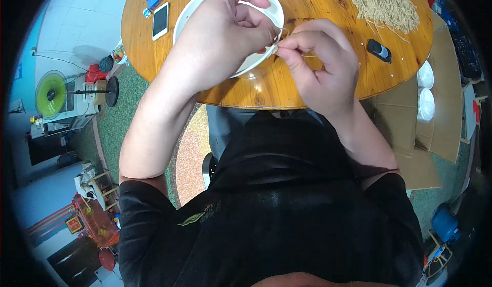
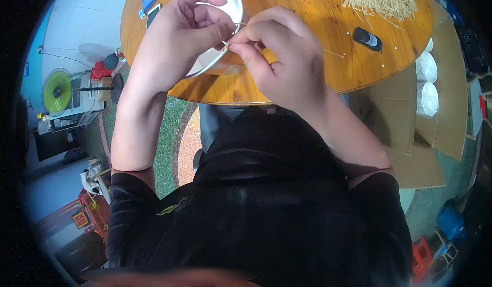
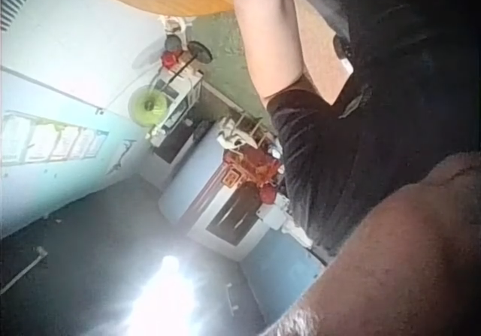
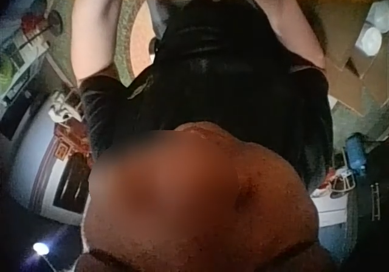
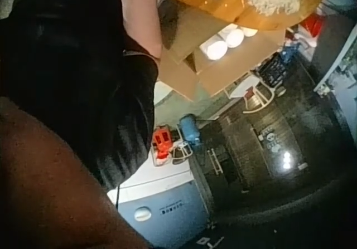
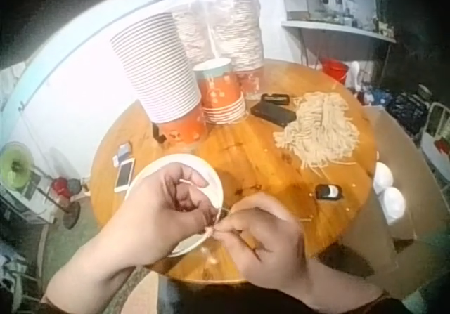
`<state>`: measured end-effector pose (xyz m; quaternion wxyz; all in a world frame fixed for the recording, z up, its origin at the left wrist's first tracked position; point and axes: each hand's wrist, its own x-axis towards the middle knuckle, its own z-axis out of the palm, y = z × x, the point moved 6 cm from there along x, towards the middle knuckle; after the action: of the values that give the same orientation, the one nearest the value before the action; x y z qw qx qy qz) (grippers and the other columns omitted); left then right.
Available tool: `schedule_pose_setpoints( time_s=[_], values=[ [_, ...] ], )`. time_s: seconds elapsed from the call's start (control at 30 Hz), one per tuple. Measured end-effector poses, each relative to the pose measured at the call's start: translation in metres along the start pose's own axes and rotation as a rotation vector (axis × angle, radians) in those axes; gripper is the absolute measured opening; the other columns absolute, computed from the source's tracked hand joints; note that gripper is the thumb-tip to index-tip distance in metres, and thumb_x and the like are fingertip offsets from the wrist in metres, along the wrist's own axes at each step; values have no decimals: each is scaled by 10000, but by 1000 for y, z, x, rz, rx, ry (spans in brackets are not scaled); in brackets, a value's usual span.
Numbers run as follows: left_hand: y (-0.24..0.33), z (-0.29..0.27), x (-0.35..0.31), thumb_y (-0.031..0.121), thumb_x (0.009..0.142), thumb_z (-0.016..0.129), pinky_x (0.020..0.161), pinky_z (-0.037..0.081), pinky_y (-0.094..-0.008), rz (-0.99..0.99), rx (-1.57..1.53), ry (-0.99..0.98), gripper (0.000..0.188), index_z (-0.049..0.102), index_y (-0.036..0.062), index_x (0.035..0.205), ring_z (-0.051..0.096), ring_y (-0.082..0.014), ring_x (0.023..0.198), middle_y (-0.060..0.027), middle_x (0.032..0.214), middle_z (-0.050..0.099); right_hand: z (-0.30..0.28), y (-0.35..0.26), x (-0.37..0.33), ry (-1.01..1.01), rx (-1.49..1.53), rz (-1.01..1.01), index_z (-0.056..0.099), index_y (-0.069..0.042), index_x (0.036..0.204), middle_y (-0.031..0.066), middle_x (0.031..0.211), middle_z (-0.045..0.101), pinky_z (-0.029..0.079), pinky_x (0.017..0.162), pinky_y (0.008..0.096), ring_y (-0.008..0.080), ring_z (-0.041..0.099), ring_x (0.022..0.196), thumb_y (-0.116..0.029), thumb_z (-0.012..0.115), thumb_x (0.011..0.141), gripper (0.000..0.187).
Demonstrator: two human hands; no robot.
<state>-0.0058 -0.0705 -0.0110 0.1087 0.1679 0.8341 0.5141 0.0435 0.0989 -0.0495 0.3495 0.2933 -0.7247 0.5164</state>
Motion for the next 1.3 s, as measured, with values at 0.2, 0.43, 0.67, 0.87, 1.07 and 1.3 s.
schedule_pose_setpoints(
  time_s=[0.2, 0.43, 0.67, 0.87, 1.07, 1.3],
  values=[
    [-5, -2, -1, -34, 959, 693, 833, 616, -273, -54, -211, -32, 337, 604, -6, 1282, 766, -156, 908, -107, 1037, 794, 11, 2, -17, 73, 203, 250, 785, -26, 985, 85, 991, 720, 583, 679, 256, 168, 724, 782, -40, 906, 839, 190],
    [-12, -3, 1, -35, 958, 699, 848, 611, -282, -64, -247, -31, 337, 607, 2, 1280, 766, -158, 911, -107, 1058, 790, 8, -2, -11, 27, -28, 4, 802, -65, 975, 78, 1007, 706, 569, 665, 282, 204, 720, 781, -12, 892, 833, 176],
    [-17, -6, 3, -20, 979, 703, 864, 609, -303, -20, -339, -65, 350, 587, -3, 1308, 765, -168, 929, -111, 1061, 786, 16, -12, -8, -49, 85, -117, 772, -85, 1125, 70, 1007, 684, 570, 671, 281, 197, 700, 819, 25, 863, 846, 314],
    [-17, -6, 2, -6, 993, 705, 871, 622, -297, -56, -298, -78, 350, 582, -9, 1321, 773, -165, 946, -114, 1070, 788, 6, -3, -7, -31, 146, 95, 771, -98, 1199, 83, 1100, 677, 604, 726, 274, 177, 706, 865, -32, 917, 815, 415],
    [-21, -9, 2, -4, 1004, 703, 885, 628, -295, -52, -298, -62, 322, 597, -1, 1308, 780, -165, 946, -113, 1084, 791, 3, 0, 6, -90, -98, -202, 839, -108, 1086, 45, 974, 683, 576, 681, 295, 188, 688, 813, -18, 908, 789, 318],
    [-16, -4, 1, 7, 1008, 714, 886, 625, -288, -9, -313, -97, 260, 632, 12, 1255, 779, -164, 942, -101, 1079, 790, 12, -5, 5, -123, -60, -200, 829, -113, 935, 22, 930, 678, 559, 648, 281, 176, 682, 791, -69, 910, 794, 168]
  ],
)
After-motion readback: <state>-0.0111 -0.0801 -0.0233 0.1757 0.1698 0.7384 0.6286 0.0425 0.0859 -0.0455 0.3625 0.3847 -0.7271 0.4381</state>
